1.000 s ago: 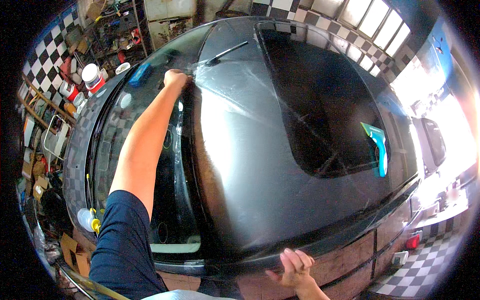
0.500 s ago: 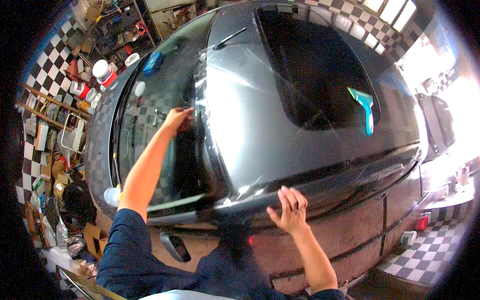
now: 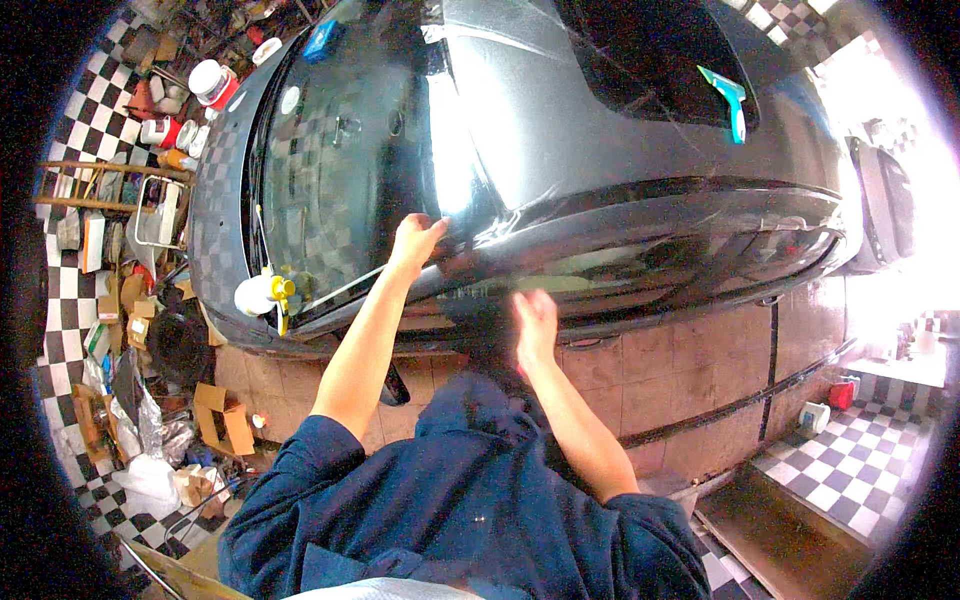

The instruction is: The person applies a transparent film to the rear window of a car. They smooth the film with a squeegee, trim the edges with a blade, and press the film into place.

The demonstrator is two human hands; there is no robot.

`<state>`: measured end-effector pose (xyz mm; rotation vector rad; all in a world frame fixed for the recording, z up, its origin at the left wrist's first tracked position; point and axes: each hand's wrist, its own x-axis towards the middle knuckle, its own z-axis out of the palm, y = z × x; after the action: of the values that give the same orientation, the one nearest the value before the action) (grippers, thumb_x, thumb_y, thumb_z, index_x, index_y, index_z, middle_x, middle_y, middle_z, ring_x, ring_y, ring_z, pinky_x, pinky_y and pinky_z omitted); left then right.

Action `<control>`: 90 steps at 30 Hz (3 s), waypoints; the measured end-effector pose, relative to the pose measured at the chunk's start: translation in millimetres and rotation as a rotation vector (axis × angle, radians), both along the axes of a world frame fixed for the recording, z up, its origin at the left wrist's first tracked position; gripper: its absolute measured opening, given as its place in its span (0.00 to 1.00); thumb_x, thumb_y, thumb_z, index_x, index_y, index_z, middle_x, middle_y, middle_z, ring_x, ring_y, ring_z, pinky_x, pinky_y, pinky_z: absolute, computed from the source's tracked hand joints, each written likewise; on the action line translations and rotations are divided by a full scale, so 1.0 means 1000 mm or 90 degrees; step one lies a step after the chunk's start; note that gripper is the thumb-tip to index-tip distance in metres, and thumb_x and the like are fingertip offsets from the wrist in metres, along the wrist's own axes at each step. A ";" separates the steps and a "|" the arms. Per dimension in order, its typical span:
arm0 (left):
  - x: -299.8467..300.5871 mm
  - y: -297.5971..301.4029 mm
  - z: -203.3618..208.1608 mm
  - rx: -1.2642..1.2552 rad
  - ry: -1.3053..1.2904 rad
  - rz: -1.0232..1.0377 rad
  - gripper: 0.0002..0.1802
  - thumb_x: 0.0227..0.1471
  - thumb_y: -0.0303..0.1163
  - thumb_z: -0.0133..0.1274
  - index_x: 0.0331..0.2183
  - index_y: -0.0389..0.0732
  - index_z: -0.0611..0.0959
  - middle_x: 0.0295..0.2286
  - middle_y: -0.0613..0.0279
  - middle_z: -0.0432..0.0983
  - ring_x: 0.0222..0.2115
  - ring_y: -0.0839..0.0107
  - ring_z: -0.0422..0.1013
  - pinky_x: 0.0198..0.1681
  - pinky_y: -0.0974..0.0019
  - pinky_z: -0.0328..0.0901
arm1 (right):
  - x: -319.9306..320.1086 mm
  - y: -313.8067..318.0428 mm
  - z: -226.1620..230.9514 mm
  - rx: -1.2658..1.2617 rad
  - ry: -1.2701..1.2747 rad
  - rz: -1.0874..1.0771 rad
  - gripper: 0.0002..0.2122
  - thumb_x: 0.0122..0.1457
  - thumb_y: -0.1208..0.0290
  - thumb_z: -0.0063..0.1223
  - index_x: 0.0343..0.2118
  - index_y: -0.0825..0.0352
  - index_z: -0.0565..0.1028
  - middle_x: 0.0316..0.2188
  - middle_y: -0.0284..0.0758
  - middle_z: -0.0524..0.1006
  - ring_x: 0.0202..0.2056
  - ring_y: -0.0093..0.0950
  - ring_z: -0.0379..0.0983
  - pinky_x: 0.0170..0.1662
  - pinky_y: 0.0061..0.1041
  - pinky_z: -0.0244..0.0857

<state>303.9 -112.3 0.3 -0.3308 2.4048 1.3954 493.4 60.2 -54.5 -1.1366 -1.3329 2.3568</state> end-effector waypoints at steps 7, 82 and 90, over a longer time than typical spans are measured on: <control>-0.008 0.012 -0.010 -0.039 0.015 -0.068 0.19 0.43 0.42 0.63 0.23 0.33 0.82 0.20 0.56 0.77 0.22 0.67 0.73 0.30 0.62 0.66 | -0.044 -0.026 0.037 -0.179 0.014 0.045 0.09 0.53 0.68 0.64 0.35 0.62 0.76 0.30 0.27 0.77 0.31 0.20 0.72 0.35 0.22 0.65; -0.482 0.068 0.005 0.294 0.182 0.262 0.12 0.45 0.30 0.66 0.23 0.32 0.81 0.19 0.61 0.76 0.15 0.76 0.67 0.16 0.72 0.58 | -0.003 -0.055 -0.010 0.198 0.129 0.179 0.08 0.53 0.72 0.65 0.28 0.68 0.77 0.23 0.34 0.80 0.27 0.20 0.75 0.31 0.21 0.69; -0.505 0.072 0.002 0.108 0.202 0.274 0.09 0.39 0.27 0.69 0.24 0.35 0.85 0.23 0.59 0.79 0.18 0.74 0.71 0.23 0.69 0.66 | -0.003 -0.038 -0.030 0.240 0.008 0.314 0.06 0.51 0.73 0.66 0.27 0.68 0.78 0.24 0.36 0.81 0.27 0.23 0.77 0.32 0.23 0.70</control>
<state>-201.0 -40.5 2.1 -0.6566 2.5361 1.9565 490.5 22.3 -84.4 -0.7420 -2.1385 2.2416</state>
